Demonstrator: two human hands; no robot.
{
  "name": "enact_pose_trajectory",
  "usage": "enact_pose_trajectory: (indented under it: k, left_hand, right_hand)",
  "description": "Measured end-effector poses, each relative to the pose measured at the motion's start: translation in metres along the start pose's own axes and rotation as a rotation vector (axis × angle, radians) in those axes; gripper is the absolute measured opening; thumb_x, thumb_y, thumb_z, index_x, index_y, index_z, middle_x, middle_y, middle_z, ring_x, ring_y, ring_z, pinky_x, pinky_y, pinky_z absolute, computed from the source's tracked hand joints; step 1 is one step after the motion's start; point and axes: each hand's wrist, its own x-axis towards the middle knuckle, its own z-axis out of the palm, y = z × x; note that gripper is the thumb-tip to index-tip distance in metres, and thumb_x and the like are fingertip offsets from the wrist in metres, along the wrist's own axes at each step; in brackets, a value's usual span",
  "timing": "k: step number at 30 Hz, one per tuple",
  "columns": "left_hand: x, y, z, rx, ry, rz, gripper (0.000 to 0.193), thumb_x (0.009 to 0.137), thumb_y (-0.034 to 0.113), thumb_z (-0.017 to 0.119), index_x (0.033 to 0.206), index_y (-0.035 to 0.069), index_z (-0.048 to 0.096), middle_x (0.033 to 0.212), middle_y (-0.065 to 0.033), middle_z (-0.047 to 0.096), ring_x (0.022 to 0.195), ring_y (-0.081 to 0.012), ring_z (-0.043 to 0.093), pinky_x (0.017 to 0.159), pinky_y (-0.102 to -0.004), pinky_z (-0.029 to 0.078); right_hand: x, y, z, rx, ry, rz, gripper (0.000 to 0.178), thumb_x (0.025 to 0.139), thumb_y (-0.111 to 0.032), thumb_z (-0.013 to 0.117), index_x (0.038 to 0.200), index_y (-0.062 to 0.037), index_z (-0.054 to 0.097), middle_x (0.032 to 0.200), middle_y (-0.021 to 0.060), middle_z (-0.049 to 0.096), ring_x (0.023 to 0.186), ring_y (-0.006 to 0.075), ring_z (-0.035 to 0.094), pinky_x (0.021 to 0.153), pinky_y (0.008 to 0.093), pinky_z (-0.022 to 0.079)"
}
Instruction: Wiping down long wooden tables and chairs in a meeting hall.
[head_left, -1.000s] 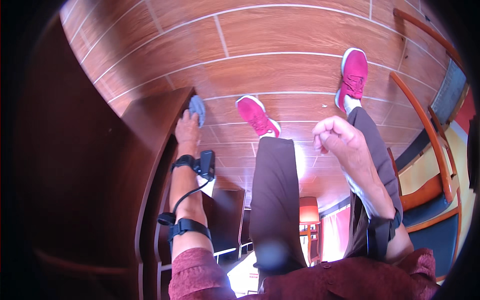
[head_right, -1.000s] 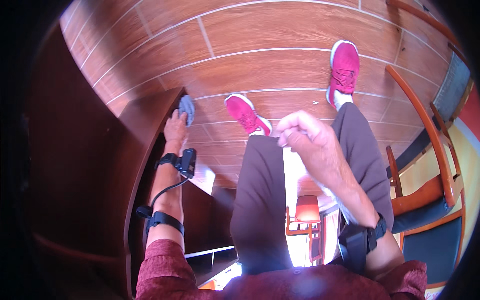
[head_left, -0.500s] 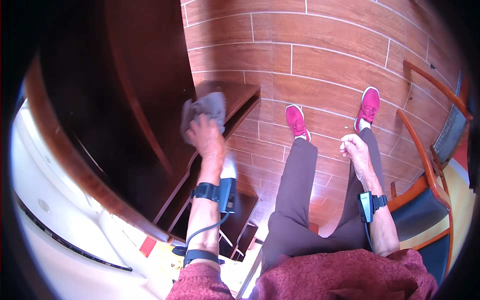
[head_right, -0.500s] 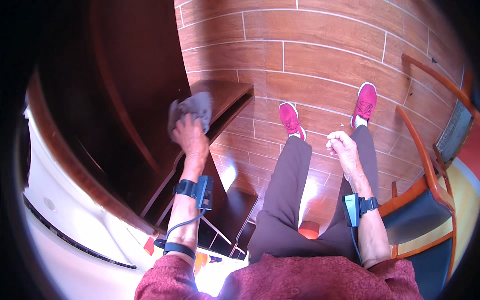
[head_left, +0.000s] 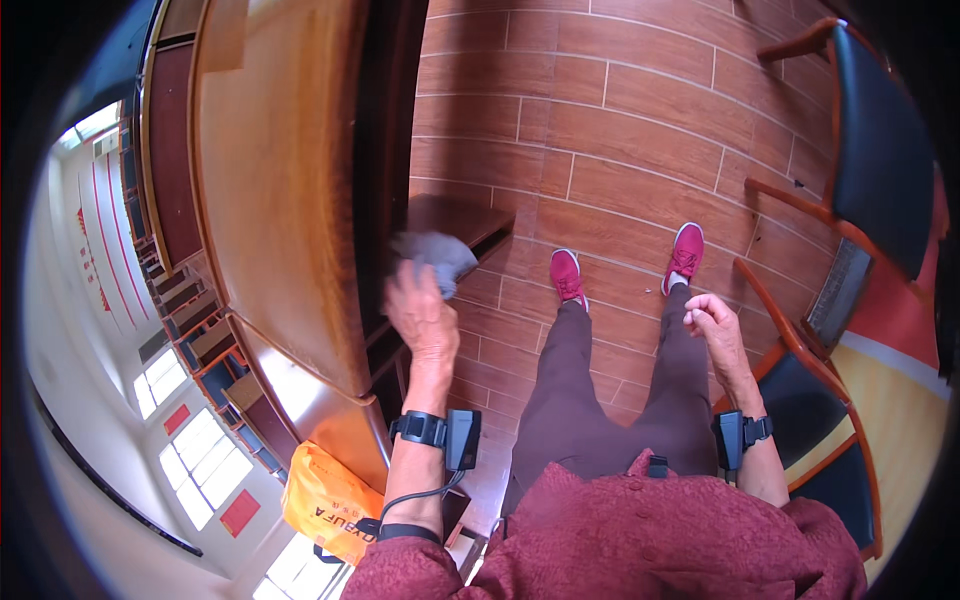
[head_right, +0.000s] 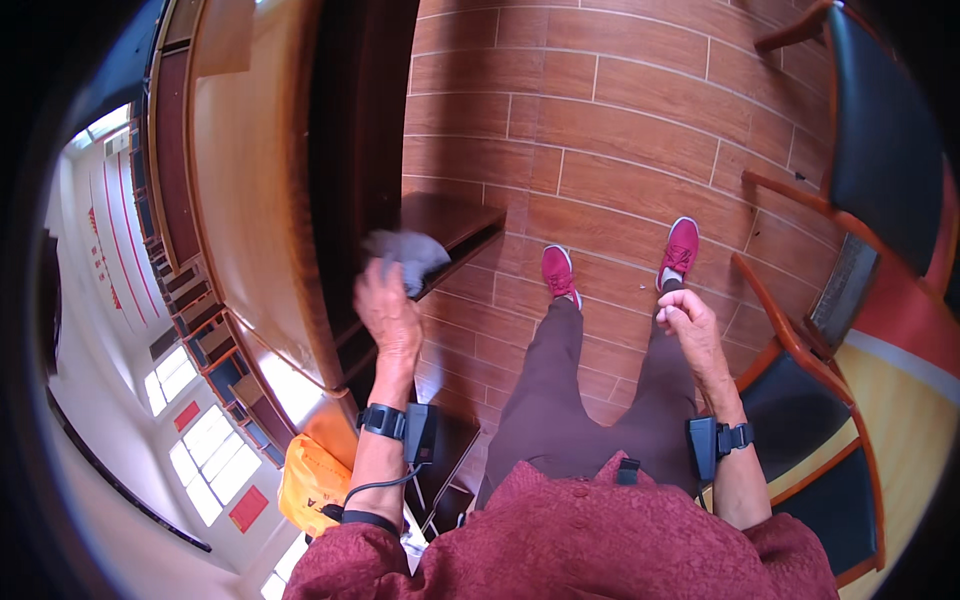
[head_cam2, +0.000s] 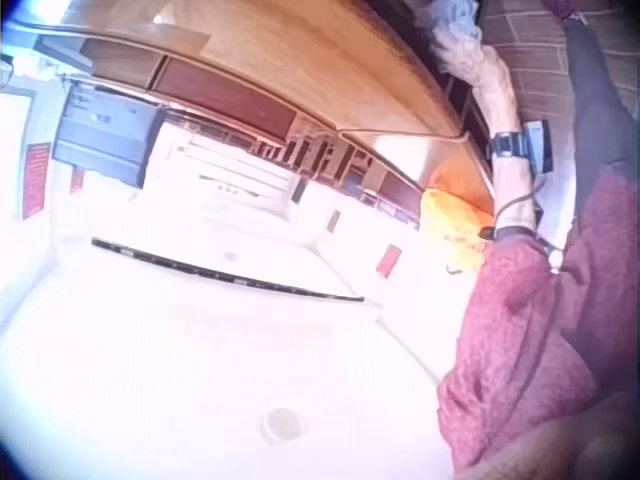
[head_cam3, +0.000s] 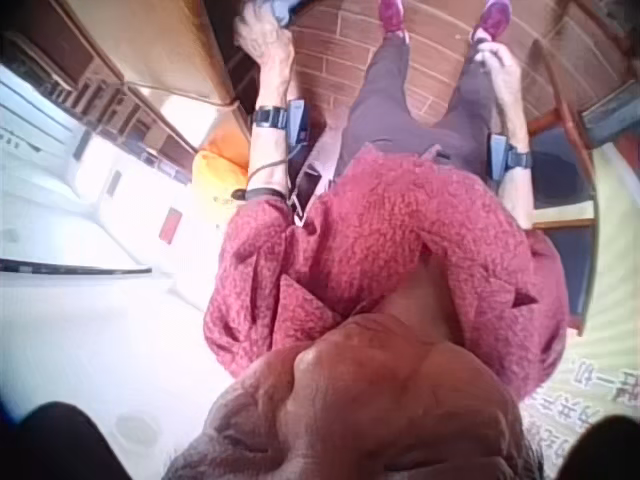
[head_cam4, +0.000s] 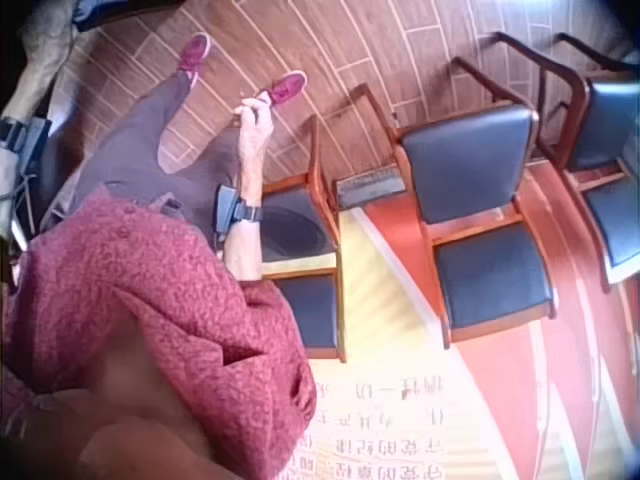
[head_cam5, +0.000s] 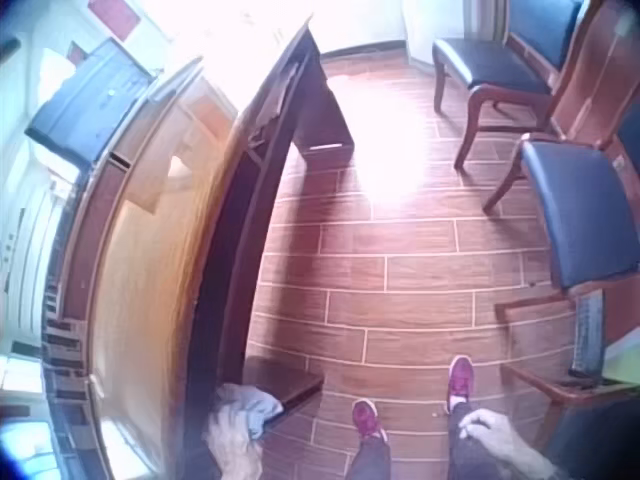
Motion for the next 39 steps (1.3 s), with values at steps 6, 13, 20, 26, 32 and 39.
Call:
enact_pose_trajectory:
  k: [6,13,20,26,32,39]
  left_hand:
    - [-0.015,-0.024,0.019,0.290,0.148,-0.311,0.042,0.074,0.004,0.054,0.115,0.005,0.044,0.120,-0.0217,0.042,0.105,-0.0401,0.044,0.086,-0.0456,0.040]
    - [-0.071,0.033,0.044,-0.657,-0.272,-0.571,0.040,0.068,0.004,0.056,0.108,0.002,0.052,0.102,-0.0260,0.049,0.096,-0.0411,0.049,0.082,-0.0462,0.041]
    - [-0.073,0.070,-0.088,-1.113,0.042,-0.015,0.046,0.068,0.005,0.062,0.112,0.002,0.051,0.104,-0.0182,0.052,0.097,-0.0325,0.053,0.084,-0.0349,0.043]
    - [-0.113,0.002,-0.182,-1.216,0.546,-0.335,0.036,0.080,0.009,0.062,0.113,0.000,0.050,0.104,-0.0078,0.053,0.095,-0.0163,0.052,0.084,-0.0263,0.041]
    - [-0.200,-0.105,-0.137,-1.106,0.669,-0.727,0.049,0.084,0.025,0.058,0.120,-0.002,0.040,0.112,-0.0184,0.051,0.101,-0.0279,0.050,0.088,-0.0369,0.039]
    - [-0.322,-0.169,-0.092,-0.586,0.336,-0.839,0.056,0.076,0.028,0.064,0.117,-0.002,0.040,0.115,-0.0243,0.046,0.105,-0.0382,0.044,0.088,-0.0432,0.038]
  right_hand:
    - [-0.033,-0.034,0.002,-0.168,-0.049,-0.024,0.010,0.085,-0.010,0.047,0.089,-0.0040,0.055,0.075,-0.0014,0.054,0.070,0.0064,0.048,0.063,0.0203,0.040]
    - [-0.061,-0.068,-0.014,-0.272,-0.102,-0.121,0.010,0.083,-0.009,0.047,0.088,-0.0031,0.054,0.074,0.0003,0.054,0.071,0.0079,0.050,0.065,0.0219,0.042]
    - [-0.050,-0.170,0.018,-0.329,-0.261,-0.236,0.015,0.086,-0.012,0.048,0.097,-0.0058,0.055,0.081,-0.0010,0.056,0.076,0.0069,0.052,0.069,0.0208,0.041]
    - [-0.086,-0.231,0.126,-0.369,-0.604,-0.436,0.028,0.087,-0.017,0.052,0.113,-0.0061,0.050,0.094,0.0023,0.055,0.089,0.0096,0.052,0.075,0.0236,0.042]
    - [-0.111,-0.216,0.242,-0.600,-0.796,-0.669,0.038,0.086,-0.013,0.053,0.122,-0.0062,0.045,0.111,0.0048,0.051,0.104,0.0149,0.047,0.086,0.0273,0.040]
    - [-0.106,-0.153,0.394,-1.213,-0.742,-1.404,0.058,0.071,-0.029,0.067,0.122,-0.0129,0.046,0.127,0.0143,0.040,0.119,0.0362,0.033,0.095,0.0445,0.032]
